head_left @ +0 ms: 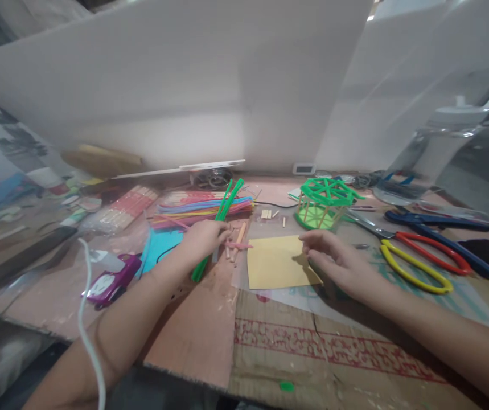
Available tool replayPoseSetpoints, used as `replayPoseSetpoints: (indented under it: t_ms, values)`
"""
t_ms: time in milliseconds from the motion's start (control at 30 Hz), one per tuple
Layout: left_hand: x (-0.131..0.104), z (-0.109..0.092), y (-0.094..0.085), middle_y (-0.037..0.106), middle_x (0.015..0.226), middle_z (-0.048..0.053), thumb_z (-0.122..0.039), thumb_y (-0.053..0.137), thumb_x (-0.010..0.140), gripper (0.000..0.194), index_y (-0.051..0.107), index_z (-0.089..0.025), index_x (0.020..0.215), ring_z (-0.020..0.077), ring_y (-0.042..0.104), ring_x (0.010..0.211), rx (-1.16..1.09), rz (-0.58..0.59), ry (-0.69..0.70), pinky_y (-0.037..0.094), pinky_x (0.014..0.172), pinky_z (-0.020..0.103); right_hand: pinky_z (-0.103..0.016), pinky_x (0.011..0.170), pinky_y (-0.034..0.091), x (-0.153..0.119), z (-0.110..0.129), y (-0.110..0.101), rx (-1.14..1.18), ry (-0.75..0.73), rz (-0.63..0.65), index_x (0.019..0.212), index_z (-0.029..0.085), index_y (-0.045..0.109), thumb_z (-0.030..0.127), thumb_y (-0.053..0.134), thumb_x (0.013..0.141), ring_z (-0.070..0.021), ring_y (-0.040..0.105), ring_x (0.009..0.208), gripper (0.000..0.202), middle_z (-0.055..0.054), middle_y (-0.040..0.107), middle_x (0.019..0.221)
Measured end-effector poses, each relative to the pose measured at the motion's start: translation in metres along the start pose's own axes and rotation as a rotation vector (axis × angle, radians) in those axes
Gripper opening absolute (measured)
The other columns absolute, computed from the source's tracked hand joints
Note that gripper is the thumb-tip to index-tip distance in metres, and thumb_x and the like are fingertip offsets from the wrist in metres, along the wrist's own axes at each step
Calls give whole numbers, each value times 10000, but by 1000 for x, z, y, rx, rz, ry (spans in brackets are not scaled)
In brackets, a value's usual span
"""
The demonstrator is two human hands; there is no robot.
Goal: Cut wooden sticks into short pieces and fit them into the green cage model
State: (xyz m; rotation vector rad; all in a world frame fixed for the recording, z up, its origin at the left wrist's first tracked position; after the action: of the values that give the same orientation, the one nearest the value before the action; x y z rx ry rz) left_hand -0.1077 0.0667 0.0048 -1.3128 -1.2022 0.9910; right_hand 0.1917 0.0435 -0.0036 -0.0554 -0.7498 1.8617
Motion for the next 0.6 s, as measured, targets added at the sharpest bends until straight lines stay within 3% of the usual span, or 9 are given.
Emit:
replayPoseSetpoints:
  t_ms: [100,300,500,600]
  values:
    - [1,11,0,779,932,102,-362,470,927,317,750,-215,939,273,715,883,87,13,-68,480,736,308,-373,776,561,0,-2,-2,-54,7,2,1090,219,605,354,507,919,-243,681,893,239,-93,705,961]
    - [-2,31,-8,765,892,144,-326,438,920,338,733,-181,841,288,711,839,184,28,-155,468,714,327,-366,768,572,0,2,0,-251,-115,41,1066,181,634,272,460,931,-244,700,891,239,-114,727,995]
    - [-1,15,-6,762,1007,83,-451,464,923,330,698,-235,1008,262,695,935,143,14,-112,450,731,305,-357,769,573,2,0,2,-262,-125,58,1043,174,631,251,458,932,-244,710,915,219,-122,736,1015]
    - [-2,6,2,760,896,104,-500,468,896,375,714,-221,844,285,698,870,137,88,-105,441,683,316,-350,776,568,2,-2,2,-265,-119,60,1030,176,632,252,459,935,-238,708,915,212,-114,737,1008]
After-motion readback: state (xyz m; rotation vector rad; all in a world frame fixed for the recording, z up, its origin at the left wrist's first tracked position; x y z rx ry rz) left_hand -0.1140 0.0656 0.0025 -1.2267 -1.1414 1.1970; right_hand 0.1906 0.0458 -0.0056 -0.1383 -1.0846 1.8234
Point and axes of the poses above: each hand's wrist, its own x-axis towards the middle knuckle, its own y-axis out of the palm, z = x × y, the point moved 4 cm from there along x, towards the middle knuckle
